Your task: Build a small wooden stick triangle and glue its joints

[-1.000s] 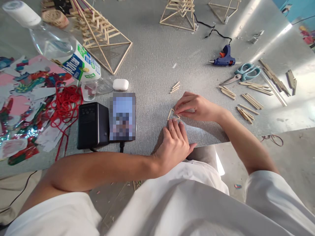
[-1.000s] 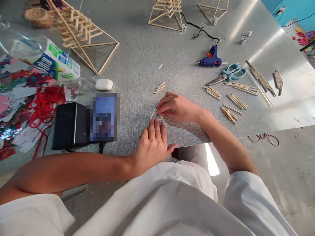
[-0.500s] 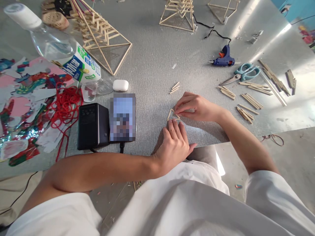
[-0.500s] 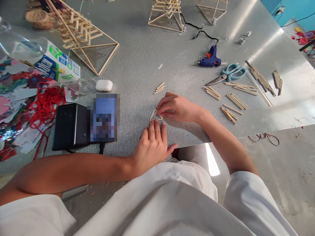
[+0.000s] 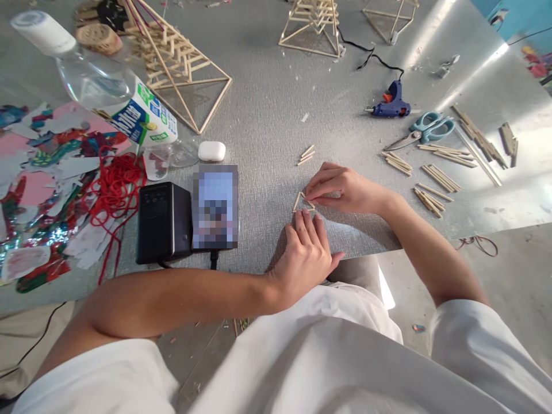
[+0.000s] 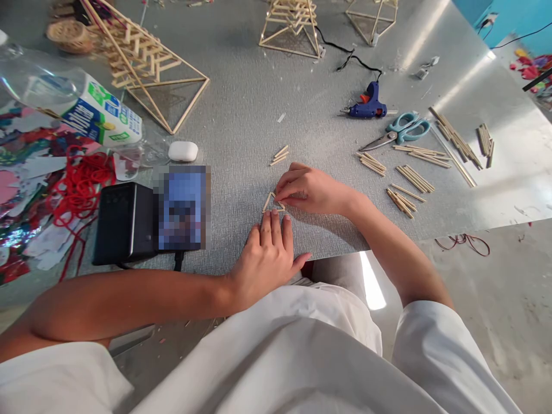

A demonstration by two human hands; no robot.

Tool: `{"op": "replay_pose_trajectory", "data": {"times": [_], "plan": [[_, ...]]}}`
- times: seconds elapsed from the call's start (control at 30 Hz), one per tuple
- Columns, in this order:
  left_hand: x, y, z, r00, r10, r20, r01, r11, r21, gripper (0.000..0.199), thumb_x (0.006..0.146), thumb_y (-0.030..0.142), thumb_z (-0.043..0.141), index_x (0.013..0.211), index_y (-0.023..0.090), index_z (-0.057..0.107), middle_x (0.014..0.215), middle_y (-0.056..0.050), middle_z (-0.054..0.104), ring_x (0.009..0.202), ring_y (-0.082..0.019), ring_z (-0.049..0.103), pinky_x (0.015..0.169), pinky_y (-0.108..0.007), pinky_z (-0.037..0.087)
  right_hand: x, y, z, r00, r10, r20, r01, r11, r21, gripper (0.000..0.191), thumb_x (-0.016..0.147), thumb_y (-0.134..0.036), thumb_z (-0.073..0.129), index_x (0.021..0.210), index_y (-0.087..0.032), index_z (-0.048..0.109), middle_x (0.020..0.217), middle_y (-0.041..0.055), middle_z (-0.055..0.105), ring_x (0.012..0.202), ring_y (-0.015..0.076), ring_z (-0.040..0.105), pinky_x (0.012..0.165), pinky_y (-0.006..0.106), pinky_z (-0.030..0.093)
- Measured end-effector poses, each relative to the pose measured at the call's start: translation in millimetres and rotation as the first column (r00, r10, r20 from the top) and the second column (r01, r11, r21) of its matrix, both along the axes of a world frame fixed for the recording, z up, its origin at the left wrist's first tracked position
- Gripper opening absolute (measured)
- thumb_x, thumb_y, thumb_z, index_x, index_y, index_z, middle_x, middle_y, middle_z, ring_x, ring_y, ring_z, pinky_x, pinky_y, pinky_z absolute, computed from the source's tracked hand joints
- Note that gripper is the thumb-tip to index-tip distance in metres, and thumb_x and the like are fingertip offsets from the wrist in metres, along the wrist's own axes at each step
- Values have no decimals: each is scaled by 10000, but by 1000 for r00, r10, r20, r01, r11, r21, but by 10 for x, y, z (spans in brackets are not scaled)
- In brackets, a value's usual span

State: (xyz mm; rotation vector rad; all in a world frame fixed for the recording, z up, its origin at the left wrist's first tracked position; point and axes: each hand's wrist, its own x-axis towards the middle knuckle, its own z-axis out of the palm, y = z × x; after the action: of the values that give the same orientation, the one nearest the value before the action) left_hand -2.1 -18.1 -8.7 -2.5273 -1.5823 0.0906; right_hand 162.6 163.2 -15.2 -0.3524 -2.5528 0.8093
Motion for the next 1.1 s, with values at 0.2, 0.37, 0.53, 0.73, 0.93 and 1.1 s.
{"op": "replay_pose_trajectory", "data": {"times": [0.2, 0.37, 0.53, 0.73, 0.93, 1.1], "plan": [[0, -4, -13, 1000, -10, -8, 10, 1000, 18, 811, 1135, 579, 519, 1517, -130, 614, 1484, -460, 606, 1386, -542, 701, 1005, -552, 654, 1, 6, -5, 1000, -1, -6, 1, 1000, 18, 195, 1080, -234, 680, 1087, -256, 874, 1119, 70, 843, 1023, 222, 676, 918, 387, 563], [-2, 1, -10, 1000, 5, 28, -5, 1000, -27, 806, 1132, 572, 535, 1532, -123, 604, 1507, -456, 590, 1411, -551, 679, 1025, -566, 642, -4, 7, -3, 1000, 2, -10, -1, 1000, 26, 194, 1081, -229, 682, 1089, -251, 874, 1120, 75, 842, 1026, 222, 680, 921, 391, 564], [0, 8, 2, 1000, 13, 29, -12, 999, -38, 797, 1131, 579, 536, 1548, -97, 605, 1521, -443, 588, 1416, -546, 677, 1013, -556, 647, -6, 6, -9, 1000, 1, -14, 0, 1000, 26, 199, 1082, -229, 679, 1093, -251, 876, 1125, 77, 843, 1020, 222, 673, 918, 398, 568], [-2, 10, 4, 1000, -7, 4, 7, 1000, -13, 810, 1138, 574, 516, 1537, -126, 597, 1503, -470, 580, 1394, -560, 686, 974, -549, 657, -6, 0, -8, 1000, -1, -16, 1, 1000, 16, 200, 1080, -229, 681, 1092, -259, 878, 1125, 76, 843, 1015, 222, 673, 928, 401, 566], [-10, -16, -3, 999, -13, 45, 13, 1000, -3, 755, 1143, 537, 530, 1550, -95, 606, 1526, -432, 585, 1422, -536, 675, 1021, -553, 647, -8, 5, -8, 1000, 1, -23, 0, 1000, 21, 204, 1079, -235, 678, 1078, -252, 881, 1117, 78, 844, 1016, 227, 669, 913, 398, 572], [-20, -21, -11, 998, -61, 16, 61, 998, 32, 716, 1158, 518, 502, 1531, -78, 635, 1523, -393, 607, 1418, -504, 690, 1002, -527, 662, -10, 1, -2, 1000, -8, -17, 8, 1000, 16, 215, 1082, -235, 675, 1087, -253, 889, 1119, 83, 845, 1016, 227, 678, 917, 404, 578]]}}
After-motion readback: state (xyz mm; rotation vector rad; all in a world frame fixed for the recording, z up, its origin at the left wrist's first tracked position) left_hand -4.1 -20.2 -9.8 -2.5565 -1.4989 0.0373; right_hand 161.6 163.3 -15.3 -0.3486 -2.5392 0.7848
